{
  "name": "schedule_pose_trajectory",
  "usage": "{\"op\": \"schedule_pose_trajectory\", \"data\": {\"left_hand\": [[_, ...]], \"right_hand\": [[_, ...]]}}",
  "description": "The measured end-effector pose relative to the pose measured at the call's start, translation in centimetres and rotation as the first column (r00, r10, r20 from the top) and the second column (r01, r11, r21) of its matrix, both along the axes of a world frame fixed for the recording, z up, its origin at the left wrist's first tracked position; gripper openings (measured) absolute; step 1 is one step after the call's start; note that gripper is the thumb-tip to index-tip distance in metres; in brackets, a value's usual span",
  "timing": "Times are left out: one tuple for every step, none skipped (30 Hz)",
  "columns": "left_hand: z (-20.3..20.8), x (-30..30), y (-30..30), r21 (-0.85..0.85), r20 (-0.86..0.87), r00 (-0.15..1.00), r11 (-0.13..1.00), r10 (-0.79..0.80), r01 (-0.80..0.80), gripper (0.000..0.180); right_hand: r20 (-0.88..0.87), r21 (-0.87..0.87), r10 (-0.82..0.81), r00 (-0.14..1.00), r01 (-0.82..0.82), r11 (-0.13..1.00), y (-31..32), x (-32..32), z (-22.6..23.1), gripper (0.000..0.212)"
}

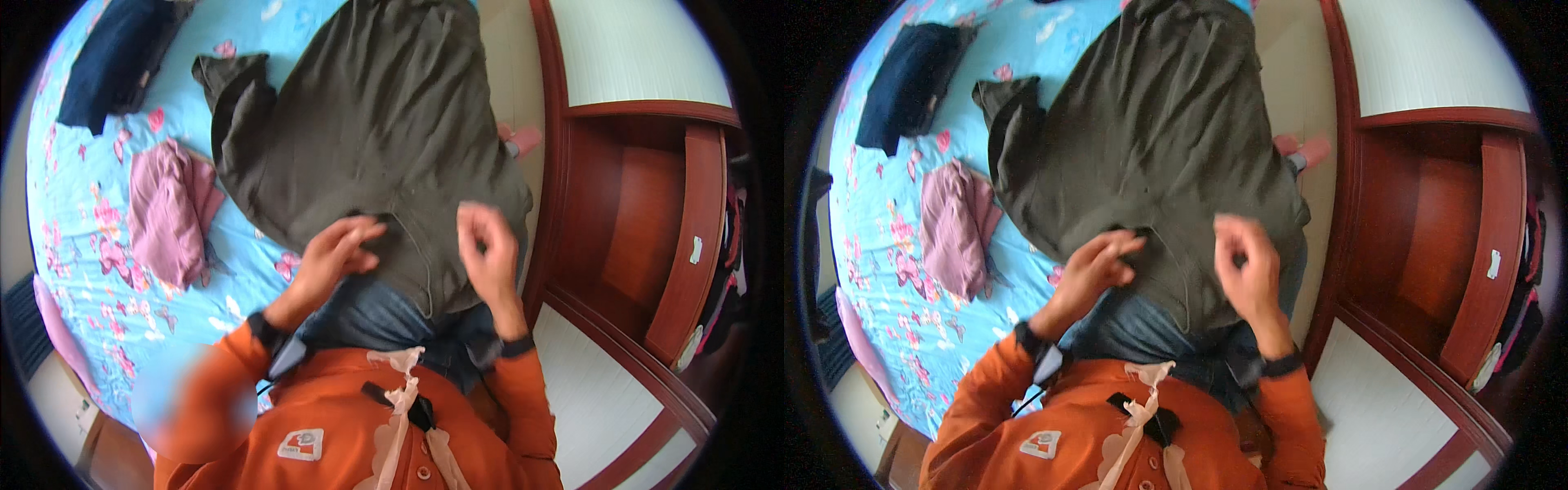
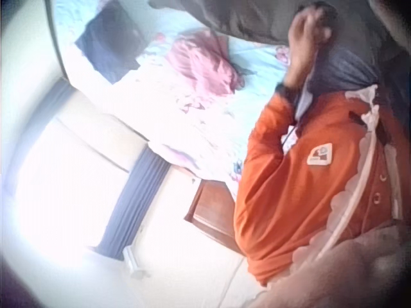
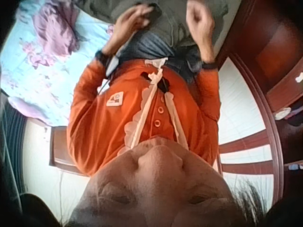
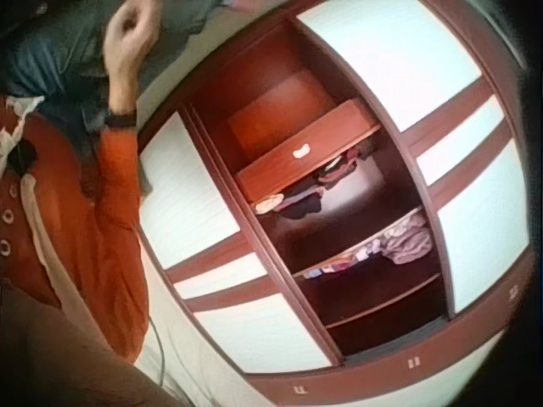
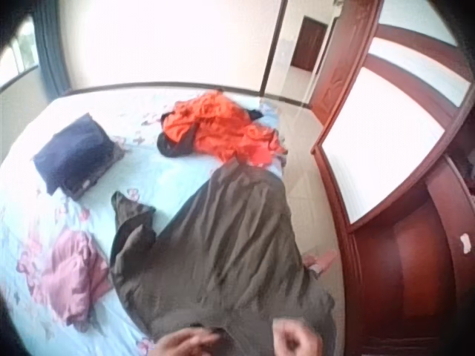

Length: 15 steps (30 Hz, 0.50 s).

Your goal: The person folds several garments on a bed, including a pink top, a dark green jacket, an orange long-sleeve shirt, and a black top. After folding, the person places the stack of folded clothes into a wooden wardrobe.

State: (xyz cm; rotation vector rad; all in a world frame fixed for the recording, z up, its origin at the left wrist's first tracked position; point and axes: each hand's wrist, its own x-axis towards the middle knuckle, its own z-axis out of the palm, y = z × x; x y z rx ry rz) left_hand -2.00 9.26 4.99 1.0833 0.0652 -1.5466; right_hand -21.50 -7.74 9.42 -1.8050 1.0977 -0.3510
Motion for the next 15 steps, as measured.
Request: {"op": "schedule_pose_trajectory", "data": {"left_hand": [[0.7, 1.0, 1.4, 0.042, 0.314, 0.941, 0.992, -0.127, 0.119, 0.029], [1.6, 2.4, 3.8, 0.140, 0.748, 0.587, 0.937, -0.311, 0.319, 0.039], [1.6, 4.0, 5.5, 0.102, 0.984, 0.095, 0.906, -0.154, 0.410, 0.056], [1.4, 5.0, 7.3, 0.346, 0.917, -0.340, 0.844, -0.210, 0.409, 0.064], [0.6, 5.4, 8.4, 0.433, 0.869, -0.397, 0.841, -0.295, 0.325, 0.066], [-0.4, 5.8, 8.8, 0.504, 0.801, -0.486, 0.832, -0.350, 0.231, 0.068], [-1.7, 6.6, 8.9, 0.465, 0.834, -0.437, 0.855, -0.336, 0.231, 0.067], [-3.0, 7.5, 8.4, 0.437, 0.849, -0.423, 0.870, -0.317, 0.226, 0.067], [-4.0, 8.5, 7.6, 0.412, 0.853, -0.434, 0.884, -0.290, 0.220, 0.067], [-4.9, 10.0, 6.1, 0.409, 0.816, -0.506, 0.898, -0.281, 0.162, 0.062], [-5.1, 11.7, 4.3, 0.377, 0.837, -0.486, 0.910, -0.253, 0.175, 0.057], [-4.9, 13.5, 2.3, 0.411, 0.832, -0.471, 0.896, -0.294, 0.166, 0.052], [-4.0, 14.9, -0.3, 0.228, 0.879, -0.460, 0.959, -0.128, 0.169, 0.046], [-2.6, 15.8, -3.4, 0.186, 0.904, -0.409, 0.976, -0.126, 0.110, 0.041], [0.0, 16.7, -7.2, 0.149, 0.886, -0.462, 0.961, -0.026, 0.232, 0.038]], "right_hand": [[0.001, -0.142, 0.275, 0.961, -0.273, 0.952, 0.2, -1.8, 2.0, 0.029], [-0.069, -0.137, 0.461, 0.885, -0.466, 0.874, 0.9, -3.3, 3.7, 0.040], [-0.124, -0.096, 0.538, 0.834, -0.549, 0.830, 1.7, -4.4, 4.8, 0.051], [-0.245, -0.063, 0.538, 0.807, -0.567, 0.822, 2.9, -5.2, 5.5, 0.058], [-0.277, -0.138, 0.491, 0.826, -0.540, 0.830, 3.4, -5.4, 5.2, 0.060], [-0.327, -0.194, 0.471, 0.820, -0.545, 0.815, 4.1, -5.5, 4.5, 0.062], [-0.267, -0.323, 0.399, 0.877, -0.471, 0.821, 4.2, -5.4, 3.3, 0.061], [-0.227, -0.434, 0.372, 0.900, -0.435, 0.789, 3.8, -5.2, 1.7, 0.061], [-0.226, -0.488, 0.333, 0.915, -0.402, 0.775, 3.2, -5.4, 0.2, 0.056], [-0.174, -0.588, 0.266, 0.948, -0.317, 0.744, 2.1, -5.3, -1.4, 0.053], [-0.143, -0.547, 0.227, 0.963, -0.268, 0.793, 0.9, -5.9, -2.3, 0.050], [-0.113, -0.504, 0.184, 0.976, -0.216, 0.836, -0.5, -6.7, -2.7, 0.047], [-0.108, -0.446, 0.029, 0.994, -0.075, 0.892, -2.1, -7.9, -2.4, 0.047], [-0.071, -0.415, -0.101, 0.992, 0.062, 0.908, -3.9, -9.1, -1.4, 0.047], [-0.087, -0.428, -0.221, 0.971, 0.164, 0.889, -6.0, -10.6, 0.4, 0.047]]}}
